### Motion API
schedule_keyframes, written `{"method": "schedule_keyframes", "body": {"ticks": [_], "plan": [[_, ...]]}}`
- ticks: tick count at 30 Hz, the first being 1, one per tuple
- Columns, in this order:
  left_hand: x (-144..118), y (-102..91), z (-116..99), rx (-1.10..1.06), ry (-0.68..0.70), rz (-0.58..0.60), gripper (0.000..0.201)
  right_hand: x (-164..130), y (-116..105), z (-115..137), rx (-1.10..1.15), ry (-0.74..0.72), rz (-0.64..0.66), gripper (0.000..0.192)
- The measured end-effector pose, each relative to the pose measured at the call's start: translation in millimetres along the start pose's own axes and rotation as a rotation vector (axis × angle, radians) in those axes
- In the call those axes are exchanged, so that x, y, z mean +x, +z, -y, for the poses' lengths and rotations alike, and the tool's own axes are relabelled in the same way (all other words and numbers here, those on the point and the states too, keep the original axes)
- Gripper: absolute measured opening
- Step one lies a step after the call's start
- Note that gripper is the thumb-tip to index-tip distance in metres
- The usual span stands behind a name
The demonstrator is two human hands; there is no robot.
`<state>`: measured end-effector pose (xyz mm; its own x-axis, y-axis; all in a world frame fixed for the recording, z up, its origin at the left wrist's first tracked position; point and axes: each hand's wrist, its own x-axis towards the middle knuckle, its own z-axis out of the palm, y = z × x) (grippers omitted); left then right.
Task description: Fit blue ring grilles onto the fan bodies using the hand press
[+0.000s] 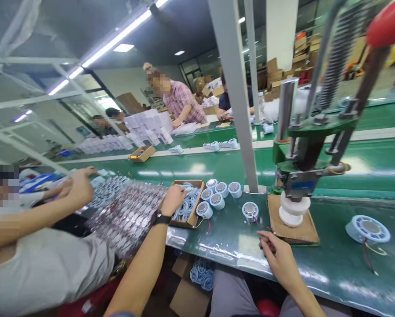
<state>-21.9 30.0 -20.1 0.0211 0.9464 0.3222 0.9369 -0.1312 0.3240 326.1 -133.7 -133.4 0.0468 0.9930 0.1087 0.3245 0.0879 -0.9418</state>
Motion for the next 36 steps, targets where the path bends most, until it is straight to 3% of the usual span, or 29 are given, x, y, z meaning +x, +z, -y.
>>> {"method": "schedule_keyframes", "body": {"ticks": [2, 5, 6, 7, 10, 13, 17, 20, 24, 30, 36], "plan": [[-18.3, -8.3, -8.0, -0.064, -0.043, -0.025, 0.024, -0.1, 1.9, 2.9, 0.088, 0.023, -0.019, 0.041], [-73.7, -3.5, -38.8, -0.223, -0.081, -0.039, 0.035, -2.5, 13.2, 18.2, 0.161, 0.044, -0.032, 0.038], [-96.8, 3.0, -54.9, -0.318, -0.088, -0.039, 0.04, -4.8, 18.6, 26.1, 0.208, 0.05, -0.021, 0.038], [-120.1, 10.7, -72.9, -0.565, -0.152, -0.071, 0.044, -7.9, 24.3, 35.1, 0.287, 0.056, 0.003, 0.04], [-180.0, 31.2, -123.9, -0.975, -0.308, -0.022, 0.049, -18.7, 38.4, 62.8, 0.662, 0.084, 0.113, 0.056], [-209.1, 35.7, -145.6, -1.13, -0.372, 0.1, 0.057, -26.7, 39.5, 82.3, 0.883, 0.147, 0.147, 0.059], [-209.6, 25.1, -128.0, -1.113, -0.208, 0.358, 0.069, -31.1, 23.1, 92.3, 0.948, 0.221, 0.161, 0.07], [-205.6, 20.0, -110.1, -0.987, -0.103, 0.448, 0.072, -32.4, 11.4, 95.6, 0.952, 0.242, 0.197, 0.079], [-208.5, 20.3, -103.8, -0.94, -0.057, 0.476, 0.076, -34.2, 5.2, 98.1, 0.968, 0.257, 0.248, 0.084], [-209.9, 15.3, -111.7, -0.929, -0.054, 0.479, 0.074, -33.1, 3.6, 94.8, 1.032, 0.265, 0.307, 0.09], [-208.8, 14.2, -123.3, -1.149, -0.145, 0.468, 0.07, -39.3, 11.0, 90.6, 1.114, 0.217, 0.35, 0.074]]}}
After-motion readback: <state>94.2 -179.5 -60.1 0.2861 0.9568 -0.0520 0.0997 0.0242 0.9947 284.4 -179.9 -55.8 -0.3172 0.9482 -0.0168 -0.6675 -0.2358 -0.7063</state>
